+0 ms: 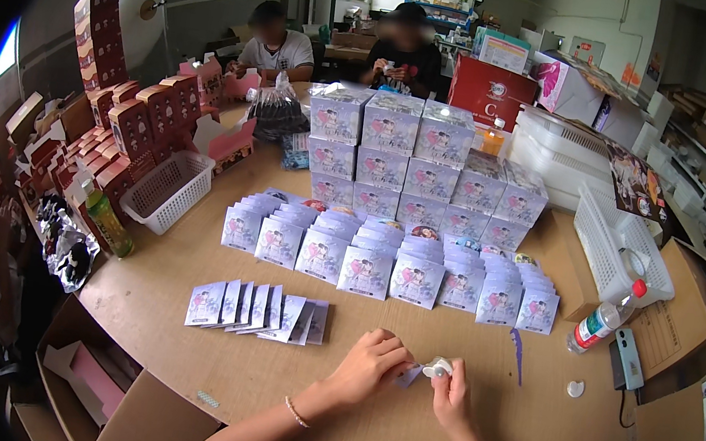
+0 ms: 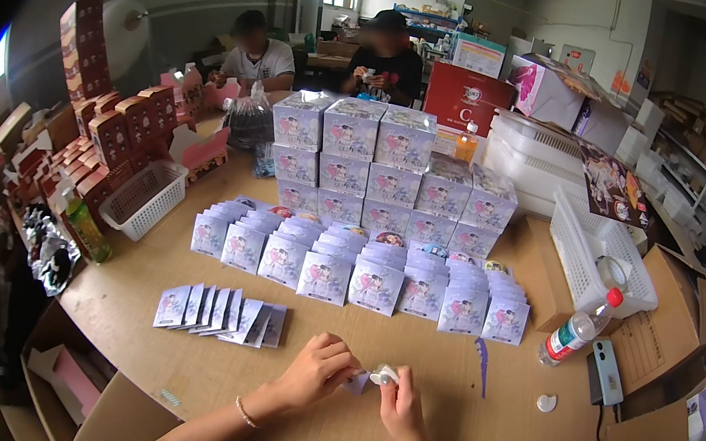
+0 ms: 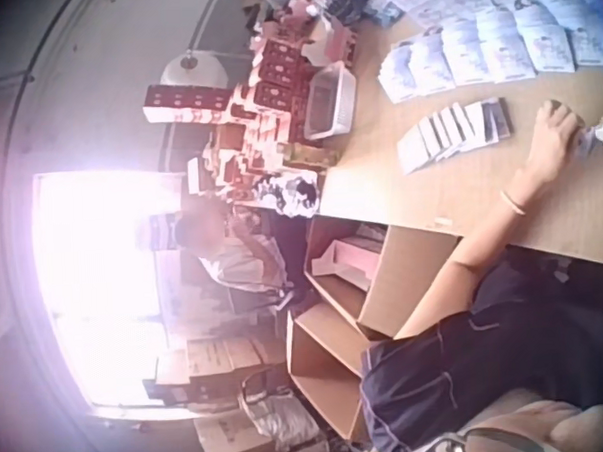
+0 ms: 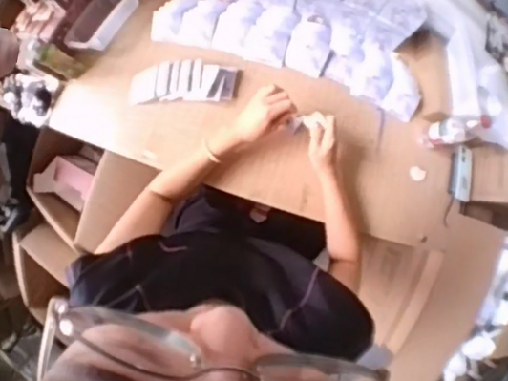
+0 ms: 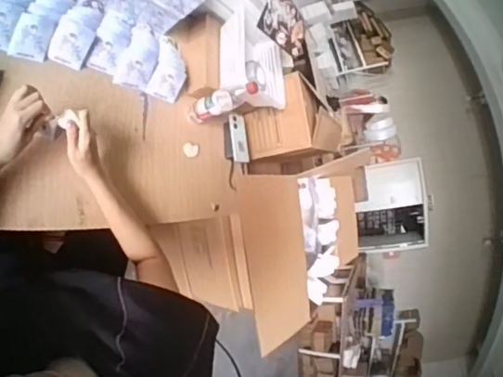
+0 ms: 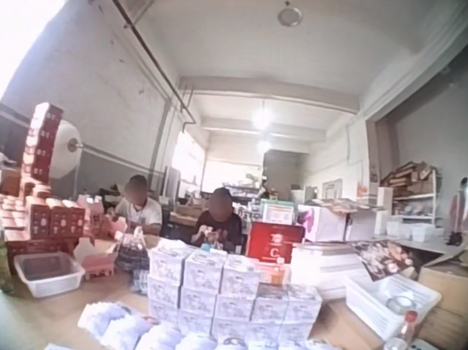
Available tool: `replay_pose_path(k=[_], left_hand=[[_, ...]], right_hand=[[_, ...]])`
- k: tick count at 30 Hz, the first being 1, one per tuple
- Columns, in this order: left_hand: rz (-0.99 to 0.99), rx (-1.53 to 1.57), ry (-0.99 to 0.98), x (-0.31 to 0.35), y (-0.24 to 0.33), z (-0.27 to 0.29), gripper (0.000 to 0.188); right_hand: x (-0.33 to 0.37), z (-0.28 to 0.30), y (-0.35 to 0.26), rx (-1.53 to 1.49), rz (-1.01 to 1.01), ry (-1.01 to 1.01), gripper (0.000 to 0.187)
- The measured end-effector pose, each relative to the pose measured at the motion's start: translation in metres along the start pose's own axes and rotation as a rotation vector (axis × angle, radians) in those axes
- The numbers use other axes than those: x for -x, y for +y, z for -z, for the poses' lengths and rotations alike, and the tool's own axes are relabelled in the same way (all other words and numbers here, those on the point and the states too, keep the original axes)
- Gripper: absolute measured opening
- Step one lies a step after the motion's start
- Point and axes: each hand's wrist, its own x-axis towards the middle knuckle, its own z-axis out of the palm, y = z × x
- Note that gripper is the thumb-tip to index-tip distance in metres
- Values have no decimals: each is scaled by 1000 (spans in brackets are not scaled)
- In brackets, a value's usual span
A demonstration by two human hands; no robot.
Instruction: The person inserts small round items into purple pouches and folds the tops closed. They place the finished pouches into neat stacks on the table. Other workers are visible in the background performing similar tasks.
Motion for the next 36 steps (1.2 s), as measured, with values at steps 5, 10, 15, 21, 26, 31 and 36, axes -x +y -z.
replay_pose_path(k=[5, 10, 15, 21, 26, 31, 36], left_hand=[[-11, 4, 18, 0, -2, 1, 12], [25, -43, 40, 5, -1, -4, 13], [17, -72, 106, 7, -2, -16, 11], [12, 69, 87, 11, -10, -19, 9], [3, 49, 102, 6, -9, -14, 9], [-41, 45, 67, 7, -11, -10, 7], [109, 40, 110, -3, -10, 0, 6]], right_hand=[[-2, -2, 3, -1, -37, -37, 9], [2, -6, 10, 82, -3, -54, 11], [5, -6, 17, 113, 43, -35, 14], [4, -6, 12, 144, 70, -48, 16], [1, -7, 14, 116, 56, -45, 15], [8, -11, 30, 63, -5, 17, 15], [2, 1, 16, -348, -170, 179, 8]])
